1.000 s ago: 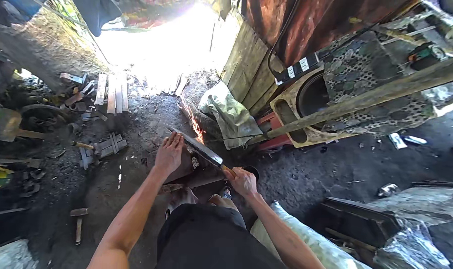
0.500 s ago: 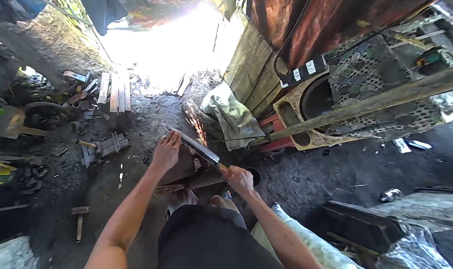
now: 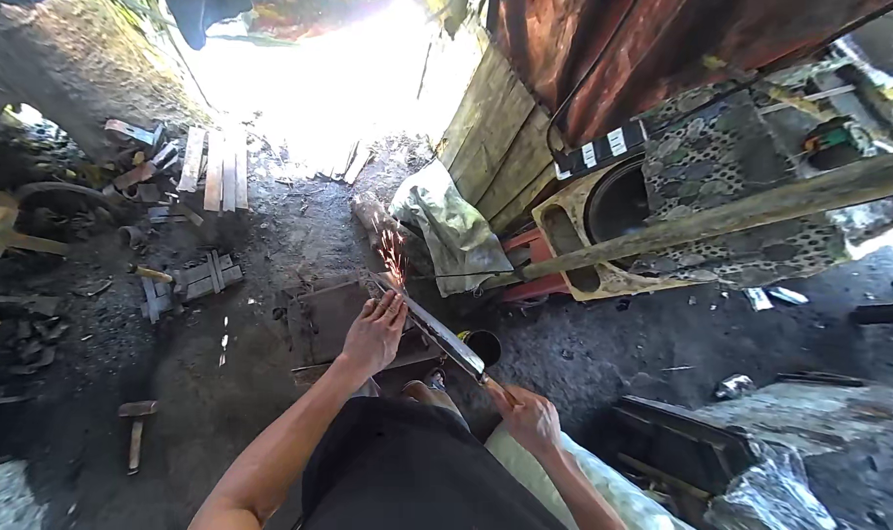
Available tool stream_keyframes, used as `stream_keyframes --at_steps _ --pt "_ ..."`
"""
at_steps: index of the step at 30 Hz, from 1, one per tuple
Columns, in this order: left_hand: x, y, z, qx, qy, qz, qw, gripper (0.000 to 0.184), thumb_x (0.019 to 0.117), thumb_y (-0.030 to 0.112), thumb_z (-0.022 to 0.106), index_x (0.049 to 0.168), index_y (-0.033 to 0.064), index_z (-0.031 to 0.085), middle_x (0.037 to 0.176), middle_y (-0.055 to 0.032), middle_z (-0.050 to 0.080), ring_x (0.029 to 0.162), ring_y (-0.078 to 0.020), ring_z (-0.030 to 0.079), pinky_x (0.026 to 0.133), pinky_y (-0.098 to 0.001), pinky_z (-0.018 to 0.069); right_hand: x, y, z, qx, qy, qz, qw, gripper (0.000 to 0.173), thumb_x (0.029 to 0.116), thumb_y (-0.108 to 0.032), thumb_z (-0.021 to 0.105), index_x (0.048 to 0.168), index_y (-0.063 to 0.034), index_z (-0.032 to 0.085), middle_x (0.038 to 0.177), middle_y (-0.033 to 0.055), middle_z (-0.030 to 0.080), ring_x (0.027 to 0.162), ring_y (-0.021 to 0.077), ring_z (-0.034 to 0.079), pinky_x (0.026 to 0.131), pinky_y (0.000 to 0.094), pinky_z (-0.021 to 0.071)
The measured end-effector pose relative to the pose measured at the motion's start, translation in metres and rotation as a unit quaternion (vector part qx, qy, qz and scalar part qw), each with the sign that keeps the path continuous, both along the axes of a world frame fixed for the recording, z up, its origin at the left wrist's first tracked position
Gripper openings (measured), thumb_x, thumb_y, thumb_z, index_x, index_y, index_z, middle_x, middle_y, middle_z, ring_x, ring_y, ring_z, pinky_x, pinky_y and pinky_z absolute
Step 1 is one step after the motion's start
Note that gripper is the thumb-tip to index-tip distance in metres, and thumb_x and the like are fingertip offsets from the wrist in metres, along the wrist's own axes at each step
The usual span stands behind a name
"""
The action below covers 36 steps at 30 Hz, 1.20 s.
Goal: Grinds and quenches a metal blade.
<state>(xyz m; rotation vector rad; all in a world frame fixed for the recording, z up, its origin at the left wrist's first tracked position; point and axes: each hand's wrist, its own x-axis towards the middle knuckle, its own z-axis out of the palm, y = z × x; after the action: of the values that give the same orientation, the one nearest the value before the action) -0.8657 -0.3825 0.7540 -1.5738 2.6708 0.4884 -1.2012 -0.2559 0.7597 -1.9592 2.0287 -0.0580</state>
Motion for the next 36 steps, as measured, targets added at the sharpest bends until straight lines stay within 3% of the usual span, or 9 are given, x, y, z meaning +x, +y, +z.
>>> stream_keyframes --at_steps 3,8,11,16,21,24,26,30,36 --pt "0.019 -0.010 0.003 0.000 0.000 0.017 1.000 0.056 0.0990 0.009 0.049 0.155 0.0123 0.047 0.165 -0.0034 0.039 0.155 -0.0204 0.031 0.125 -0.0481 0.0256 0.021 -0.015 0.001 0.013 -0.010 0.007 1.000 0.077 0.0986 -0.073 0.036 0.073 -0.0064 0.067 0.063 0.0119 0.063 0.061 0.0316 0.067 0.055 0.0540 0.0530" --pt "0.088 -0.052 -0.011 -0.081 -0.017 0.066 0.994 0.057 0.0957 0.007 0.055 0.152 0.0101 0.051 0.163 -0.0070 0.042 0.155 -0.0243 0.032 0.124 -0.0504 0.0293 0.097 -0.088 -0.013 0.067 -0.033 0.020 0.997 0.077 0.1000 -0.073 0.034 0.086 -0.0065 0.071 0.082 0.0134 0.072 0.081 0.0328 0.072 0.070 0.0557 0.0562" --pt "0.107 -0.069 -0.007 -0.089 -0.043 0.082 0.992 0.055 0.0958 0.009 0.054 0.151 0.0082 0.052 0.163 -0.0076 0.043 0.154 -0.0249 0.033 0.123 -0.0494 0.0306 0.113 -0.111 -0.021 0.056 -0.029 0.028 0.998 0.079 0.0987 -0.076 0.031 0.083 -0.0084 0.068 0.081 0.0112 0.071 0.081 0.0301 0.072 0.069 0.0534 0.0555" --pt "0.065 -0.043 -0.005 -0.049 -0.033 0.069 0.996 0.060 0.0919 0.012 0.059 0.151 0.0088 0.052 0.163 -0.0082 0.042 0.155 -0.0246 0.031 0.123 -0.0488 0.0295 0.071 -0.070 -0.017 0.056 -0.008 0.010 0.998 0.079 0.0984 -0.076 0.033 0.084 -0.0080 0.070 0.081 0.0123 0.072 0.080 0.0319 0.073 0.068 0.0553 0.0567" --pt "0.005 -0.001 -0.004 -0.003 0.013 0.004 1.000 0.057 0.0973 0.008 0.048 0.154 0.0095 0.047 0.165 -0.0070 0.039 0.156 -0.0231 0.029 0.126 -0.0484 0.0248 0.012 0.003 0.004 0.040 0.007 -0.024 0.999 0.077 0.0977 -0.075 0.038 0.077 -0.0076 0.069 0.070 0.0116 0.067 0.067 0.0317 0.069 0.060 0.0556 0.0550" --pt "0.002 0.001 -0.001 -0.003 0.013 -0.009 1.000 0.056 0.0991 0.008 0.045 0.155 0.0117 0.047 0.165 -0.0046 0.039 0.155 -0.0209 0.031 0.126 -0.0467 0.0245 0.010 0.014 0.004 -0.012 0.010 -0.021 1.000 0.077 0.0975 -0.073 0.037 0.070 -0.0071 0.066 0.062 0.0109 0.063 0.060 0.0311 0.067 0.052 0.0530 0.0518" --pt "0.018 -0.008 -0.001 -0.012 0.008 0.007 1.000 0.055 0.0988 0.008 0.047 0.154 0.0125 0.049 0.165 -0.0033 0.040 0.155 -0.0203 0.031 0.125 -0.0468 0.0259 0.029 0.000 0.002 0.003 -0.004 -0.017 1.000 0.077 0.0987 -0.072 0.038 0.074 -0.0060 0.067 0.065 0.0123 0.065 0.063 0.0326 0.068 0.055 0.0544 0.0535" --pt "0.071 -0.043 -0.005 -0.056 -0.017 0.050 0.997 0.056 0.0969 0.007 0.053 0.152 0.0110 0.051 0.164 -0.0057 0.042 0.154 -0.0228 0.032 0.123 -0.0500 0.0301 0.089 -0.061 -0.008 0.075 -0.030 -0.009 0.997 0.077 0.1000 -0.073 0.035 0.087 -0.0057 0.071 0.082 0.0142 0.072 0.082 0.0336 0.073 0.071 0.0564 0.0568" --pt "0.106 -0.070 0.000 -0.086 -0.058 0.068 0.992 0.057 0.0930 0.006 0.056 0.150 0.0079 0.053 0.162 -0.0072 0.044 0.153 -0.0242 0.035 0.122 -0.0474 0.0311 0.113 -0.101 -0.024 0.051 -0.029 0.016 0.998 0.082 0.0971 -0.079 0.028 0.083 -0.0095 0.069 0.083 0.0106 0.072 0.081 0.0298 0.073 0.068 0.0535 0.0561"
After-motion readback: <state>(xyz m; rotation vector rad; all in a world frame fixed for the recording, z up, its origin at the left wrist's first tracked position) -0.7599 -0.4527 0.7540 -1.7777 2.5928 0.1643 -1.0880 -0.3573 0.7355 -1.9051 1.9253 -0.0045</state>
